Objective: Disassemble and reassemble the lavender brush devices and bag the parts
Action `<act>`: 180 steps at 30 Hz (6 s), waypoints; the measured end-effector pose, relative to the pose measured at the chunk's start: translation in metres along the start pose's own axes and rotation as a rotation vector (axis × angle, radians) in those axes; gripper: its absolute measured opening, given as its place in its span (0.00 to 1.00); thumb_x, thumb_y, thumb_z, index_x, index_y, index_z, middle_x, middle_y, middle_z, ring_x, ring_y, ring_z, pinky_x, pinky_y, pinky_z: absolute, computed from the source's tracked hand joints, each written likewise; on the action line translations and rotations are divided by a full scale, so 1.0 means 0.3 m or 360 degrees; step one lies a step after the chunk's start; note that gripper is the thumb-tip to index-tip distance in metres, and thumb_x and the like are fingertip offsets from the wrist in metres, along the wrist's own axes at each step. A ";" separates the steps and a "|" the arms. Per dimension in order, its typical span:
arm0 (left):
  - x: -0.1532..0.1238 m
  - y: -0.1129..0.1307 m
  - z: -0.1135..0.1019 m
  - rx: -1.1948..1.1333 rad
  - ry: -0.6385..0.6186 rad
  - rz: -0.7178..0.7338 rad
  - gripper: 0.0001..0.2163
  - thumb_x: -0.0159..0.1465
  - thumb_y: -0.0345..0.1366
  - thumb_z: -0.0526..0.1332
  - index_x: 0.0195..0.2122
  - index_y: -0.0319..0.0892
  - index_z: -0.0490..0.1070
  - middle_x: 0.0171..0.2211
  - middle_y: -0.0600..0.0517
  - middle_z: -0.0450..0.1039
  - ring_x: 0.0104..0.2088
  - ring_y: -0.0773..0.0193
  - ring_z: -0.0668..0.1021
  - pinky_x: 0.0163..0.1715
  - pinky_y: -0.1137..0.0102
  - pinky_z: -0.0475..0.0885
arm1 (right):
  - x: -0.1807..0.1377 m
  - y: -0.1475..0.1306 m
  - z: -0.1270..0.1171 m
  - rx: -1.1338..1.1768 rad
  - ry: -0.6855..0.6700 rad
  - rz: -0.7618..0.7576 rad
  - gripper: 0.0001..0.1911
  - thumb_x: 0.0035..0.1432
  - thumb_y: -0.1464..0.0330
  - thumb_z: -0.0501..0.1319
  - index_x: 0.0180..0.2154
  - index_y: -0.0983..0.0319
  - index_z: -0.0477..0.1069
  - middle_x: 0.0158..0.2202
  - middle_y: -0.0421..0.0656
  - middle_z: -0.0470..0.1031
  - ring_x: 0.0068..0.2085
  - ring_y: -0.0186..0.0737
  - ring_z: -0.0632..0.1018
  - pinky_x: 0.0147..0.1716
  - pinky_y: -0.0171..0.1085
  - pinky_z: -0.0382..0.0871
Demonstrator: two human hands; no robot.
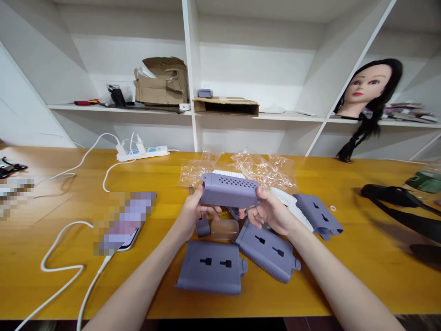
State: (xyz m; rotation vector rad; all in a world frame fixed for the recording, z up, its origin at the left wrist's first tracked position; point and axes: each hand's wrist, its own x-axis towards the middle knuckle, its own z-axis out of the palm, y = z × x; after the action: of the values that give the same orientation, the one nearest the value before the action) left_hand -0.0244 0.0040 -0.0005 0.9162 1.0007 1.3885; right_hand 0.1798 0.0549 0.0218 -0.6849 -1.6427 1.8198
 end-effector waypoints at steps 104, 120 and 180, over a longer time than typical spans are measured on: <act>-0.035 0.012 0.004 0.0101 -0.0160 0.0380 0.18 0.51 0.30 0.66 0.44 0.44 0.72 0.46 0.48 0.74 0.44 0.57 0.77 0.40 0.69 0.71 | -0.019 0.011 -0.002 -0.1378 0.0131 -0.0660 0.47 0.45 0.74 0.67 0.63 0.49 0.47 0.63 0.44 0.57 0.62 0.50 0.61 0.59 0.54 0.58; -0.056 0.023 0.040 -0.0228 -0.0294 0.0176 0.25 0.47 0.36 0.66 0.48 0.45 0.71 0.49 0.47 0.74 0.51 0.51 0.74 0.47 0.63 0.71 | -0.035 -0.010 0.024 -0.1416 0.0122 -0.0711 0.53 0.38 0.67 0.73 0.63 0.51 0.50 0.62 0.45 0.59 0.61 0.52 0.62 0.60 0.53 0.56; -0.095 -0.014 0.017 0.0197 -0.0679 0.0793 0.46 0.51 0.53 0.65 0.66 0.51 0.40 0.64 0.45 0.55 0.63 0.46 0.57 0.61 0.53 0.54 | -0.003 0.003 -0.051 -0.0870 -0.0063 -0.0520 0.56 0.38 0.67 0.74 0.64 0.50 0.47 0.64 0.44 0.57 0.62 0.49 0.62 0.61 0.50 0.54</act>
State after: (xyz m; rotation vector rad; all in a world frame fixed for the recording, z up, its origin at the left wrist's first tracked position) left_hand -0.0165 -0.0242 -0.0022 1.5546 0.5534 1.4515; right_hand 0.1913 0.0647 0.0193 -0.5571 -2.1589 1.1664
